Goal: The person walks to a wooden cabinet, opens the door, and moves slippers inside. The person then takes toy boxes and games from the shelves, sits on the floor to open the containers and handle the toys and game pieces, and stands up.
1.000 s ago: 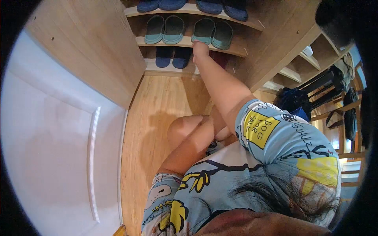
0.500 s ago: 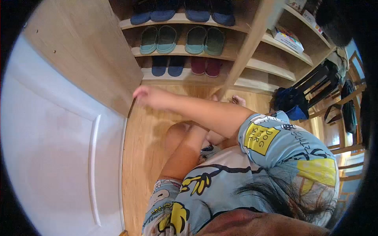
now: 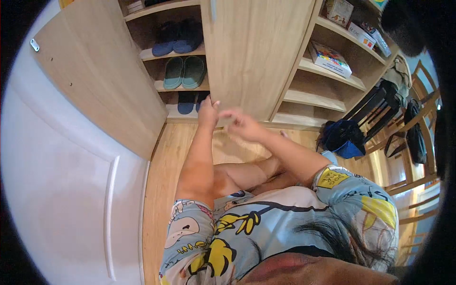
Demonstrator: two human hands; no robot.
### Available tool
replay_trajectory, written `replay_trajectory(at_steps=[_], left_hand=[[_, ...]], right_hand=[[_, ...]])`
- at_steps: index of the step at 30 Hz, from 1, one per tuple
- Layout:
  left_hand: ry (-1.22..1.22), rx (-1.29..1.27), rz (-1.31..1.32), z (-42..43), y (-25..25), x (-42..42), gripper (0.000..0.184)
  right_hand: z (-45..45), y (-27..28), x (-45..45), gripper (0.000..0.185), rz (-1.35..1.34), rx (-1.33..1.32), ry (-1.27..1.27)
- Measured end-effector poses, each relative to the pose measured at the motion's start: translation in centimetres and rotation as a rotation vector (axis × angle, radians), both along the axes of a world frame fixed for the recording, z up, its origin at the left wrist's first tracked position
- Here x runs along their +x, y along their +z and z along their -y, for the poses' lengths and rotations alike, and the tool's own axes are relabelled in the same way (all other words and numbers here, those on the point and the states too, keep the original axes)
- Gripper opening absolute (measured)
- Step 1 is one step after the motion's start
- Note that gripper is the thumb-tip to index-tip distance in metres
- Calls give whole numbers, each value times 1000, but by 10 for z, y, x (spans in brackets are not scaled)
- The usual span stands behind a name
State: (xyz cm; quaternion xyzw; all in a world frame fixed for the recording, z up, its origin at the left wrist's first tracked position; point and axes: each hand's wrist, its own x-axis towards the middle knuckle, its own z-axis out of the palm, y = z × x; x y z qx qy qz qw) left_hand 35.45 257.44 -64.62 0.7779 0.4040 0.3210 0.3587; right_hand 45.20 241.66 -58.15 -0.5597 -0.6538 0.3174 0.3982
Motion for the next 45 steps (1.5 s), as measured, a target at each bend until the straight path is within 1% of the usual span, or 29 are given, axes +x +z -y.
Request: replay_trajectory(at_steps=[2, 4, 5, 7, 9, 11, 12, 14, 15, 16, 17, 18, 20, 21, 22, 23, 25, 26, 28, 29, 31, 33, 35, 36, 38, 40, 42, 44, 45], left_hand=[[256, 251, 94, 9, 4, -3, 61], [452, 454, 164, 15, 16, -26, 72], [523, 475, 160, 20, 35, -53, 78], [870, 694, 115, 22, 49, -105, 78], [1084, 828, 161, 28, 73, -157, 79], [1220, 796, 99, 10, 84, -207, 83], [1225, 804, 86, 12, 94, -213, 83], [1113, 573, 287, 16, 118, -221, 74], [1113, 581, 278, 1, 114, -232, 74], [1005, 462, 380, -22, 100, -247, 63], [892, 342, 474, -36, 87, -254, 54], [888, 345, 465, -39, 79, -255, 54], [957, 358, 372, -38, 70, -254, 45], [949, 364, 368, -33, 68, -246, 45], [1005, 444, 202, -23, 63, -231, 46], [1056, 522, 37, -12, 58, -215, 47], [997, 457, -23, 6, 48, -171, 47], [939, 511, 23, 16, 47, -142, 48], [838, 625, 57, 29, 50, -83, 50], [794, 689, 47, 31, 54, -57, 53], [742, 696, 58, 22, 57, -15, 54], [682, 702, 79, 11, 63, 15, 56], [644, 669, 178, 2, 71, 42, 58], [625, 669, 192, -4, 71, 52, 58], [677, 661, 160, -19, 65, 64, 59], [585, 617, 253, -25, 58, 76, 59], [647, 482, 215, -40, 44, 90, 62], [852, 1199, -483, -108, -10, 78, 67], [774, 857, -155, -97, 5, 88, 70]], right_hand=[[-33, -7, 41, 45, -59, 249, -155], [-61, -12, 89, 40, -348, 205, -243], [-67, -6, 108, 40, -357, 205, -237], [-77, 1, 131, 43, -356, 52, -204], [-89, -7, 126, 47, -347, 92, -208], [-96, -22, 119, 52, -346, 131, -221], [-100, -30, 118, 55, -282, 187, -249], [-99, -30, 114, 58, -226, 245, -273], [-89, -22, 110, 61, -98, 256, -299], [-82, -15, 107, 64, 35, 269, -325], [-80, -13, 108, 64, 25, 269, -326], [-77, -11, 109, 62, 30, 286, -303], [-73, -16, 113, 60, 27, 307, -287], [-71, -25, 117, 54, -68, 273, -266], [-68, -31, 122, 49, -161, 240, -243], [-58, -31, 121, 49, -163, 246, -249], [-28, -36, 117, 39, -485, 19, -181], [-17, -45, 118, 39, -489, 24, -187], [3, -71, 123, 38, -519, -220, -149], [13, -82, 124, 38, -520, -215, -154], [33, -101, 129, 38, -554, -287, -176], [52, -115, 139, 38, -561, -261, -184], [72, -119, 151, 37, -564, -228, -202], [85, -119, 157, 36, -633, -222, -230], [108, -113, 172, 36, -704, -199, -280], [128, -110, 187, 33, -826, -219, -344], [137, -123, 196, 33, -850, -177, -391], [142, -136, 209, 32, -867, -133, -450], [141, -142, 214, 31, -912, -184, -442]])
